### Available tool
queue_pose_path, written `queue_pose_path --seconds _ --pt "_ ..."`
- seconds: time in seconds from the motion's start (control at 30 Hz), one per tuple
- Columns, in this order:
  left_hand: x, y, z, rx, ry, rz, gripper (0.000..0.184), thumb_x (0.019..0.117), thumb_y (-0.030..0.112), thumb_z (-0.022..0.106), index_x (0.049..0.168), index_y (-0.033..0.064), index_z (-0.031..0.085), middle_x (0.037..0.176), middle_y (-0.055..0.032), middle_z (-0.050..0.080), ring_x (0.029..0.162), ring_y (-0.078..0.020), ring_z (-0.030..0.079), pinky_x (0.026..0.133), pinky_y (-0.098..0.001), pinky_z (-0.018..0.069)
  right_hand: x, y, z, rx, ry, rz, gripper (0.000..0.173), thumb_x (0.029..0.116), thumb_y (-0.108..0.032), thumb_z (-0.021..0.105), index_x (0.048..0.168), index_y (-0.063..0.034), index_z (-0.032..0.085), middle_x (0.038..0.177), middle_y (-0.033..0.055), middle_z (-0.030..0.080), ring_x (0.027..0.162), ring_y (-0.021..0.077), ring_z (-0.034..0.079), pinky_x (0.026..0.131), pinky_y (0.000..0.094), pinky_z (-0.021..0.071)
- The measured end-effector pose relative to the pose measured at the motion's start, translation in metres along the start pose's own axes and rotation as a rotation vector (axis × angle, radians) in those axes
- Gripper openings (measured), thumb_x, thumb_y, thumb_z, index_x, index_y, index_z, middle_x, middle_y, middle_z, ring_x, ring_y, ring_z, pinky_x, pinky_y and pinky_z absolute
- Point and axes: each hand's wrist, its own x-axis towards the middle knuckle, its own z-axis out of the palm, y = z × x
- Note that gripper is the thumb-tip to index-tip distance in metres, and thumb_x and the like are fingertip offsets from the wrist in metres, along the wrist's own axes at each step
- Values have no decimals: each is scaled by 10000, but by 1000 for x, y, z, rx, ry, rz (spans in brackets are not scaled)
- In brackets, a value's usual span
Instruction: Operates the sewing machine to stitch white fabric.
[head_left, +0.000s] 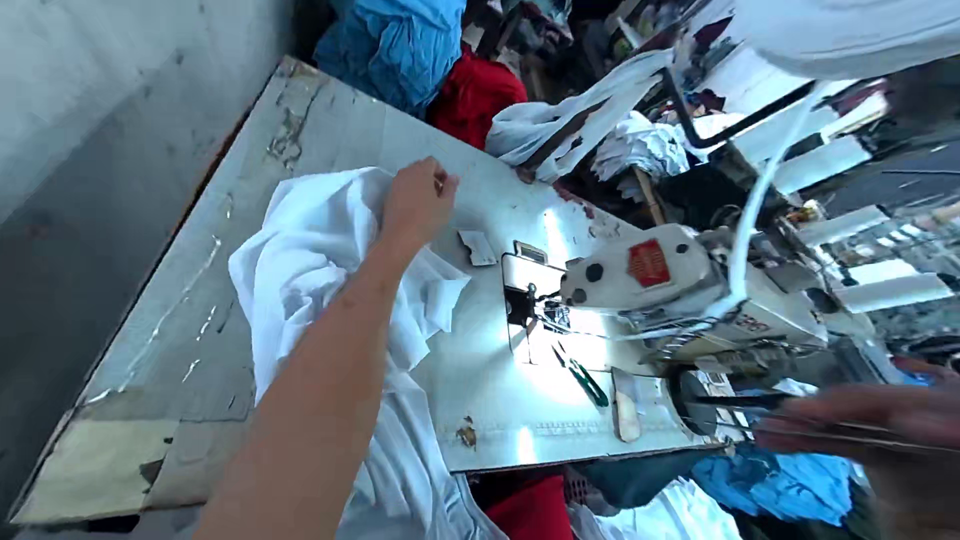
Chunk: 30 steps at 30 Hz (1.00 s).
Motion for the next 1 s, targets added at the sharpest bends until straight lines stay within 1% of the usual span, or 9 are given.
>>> queue_pose_path --seconds 0.13,0.2,0.3,0.4,0.5,0.77,0.83,0.9,1.0 --pt "-8 -20 -10 -13 35 104 357 1053 312 548 1114 -14 680 1002 -173 695 931 -296 687 867 -492 553 30 58 63 -157 84 -56 194 1054 -232 591 1238 -274 634 1189 -40 732 974 154 747 819 310 654" --pt "-8 -22 -13 -18 52 111 345 1055 296 545 1105 -16 681 1002 -171 693 928 -291 685 868 -479 549 45 75 84 -348 114 -102 204 1030 -174 630 1228 -218 609 1182 -41 728 981 123 740 831 274 645" --pt "-3 -22 -15 -36 30 106 343 1059 306 538 1098 -2 683 996 -154 692 930 -270 680 865 -456 543 65 90 102 -698 102 -180 191 1016 -124 631 1178 -25 654 1133 67 748 991 90 733 858 240 628" --pt "0 -21 -13 -47 19 91 345 1063 320 522 1081 14 681 967 -125 692 912 -245 677 841 -444 541 82 99 115 -913 36 -147 229 1025 -170 619 1146 9 694 1085 101 750 984 61 719 868 206 599" --pt "4 -21 -11 -23 -10 86 344 1069 336 498 1073 36 668 968 -111 673 929 -247 663 826 -460 525 97 106 121 -1059 -36 -87 250 1029 -212 596 1127 -11 708 1029 120 757 935 119 737 842 262 606" --pt "7 -16 -15 14 -93 56 363 1084 346 462 1198 58 650 1168 -128 671 1148 -264 629 999 -482 465 122 118 120 -1199 -257 55 308 1038 -321 502 1144 -110 699 955 82 749 853 212 740 734 434 602" --pt "26 -45 7 45 14 226 394 1073 429 457 1117 99 668 1015 -83 685 989 -226 663 874 -469 509 123 119 120 -1226 -292 69 308 1047 -326 493 1152 -114 690 949 84 745 858 231 738 729 468 593" --pt "68 -93 49 57 265 475 438 1024 585 415 967 221 651 778 77 589 707 -59 580 624 -344 480 122 119 120 -1233 -313 68 307 1051 -321 485 1155 -112 684 952 86 743 864 233 735 735 477 592" --pt "48 -76 37 72 226 402 419 1050 532 419 953 204 660 790 45 613 725 -100 609 630 -365 487 120 120 120 -1240 -327 40 299 1049 -300 486 1152 -94 678 928 105 734 836 254 731 712 485 585"
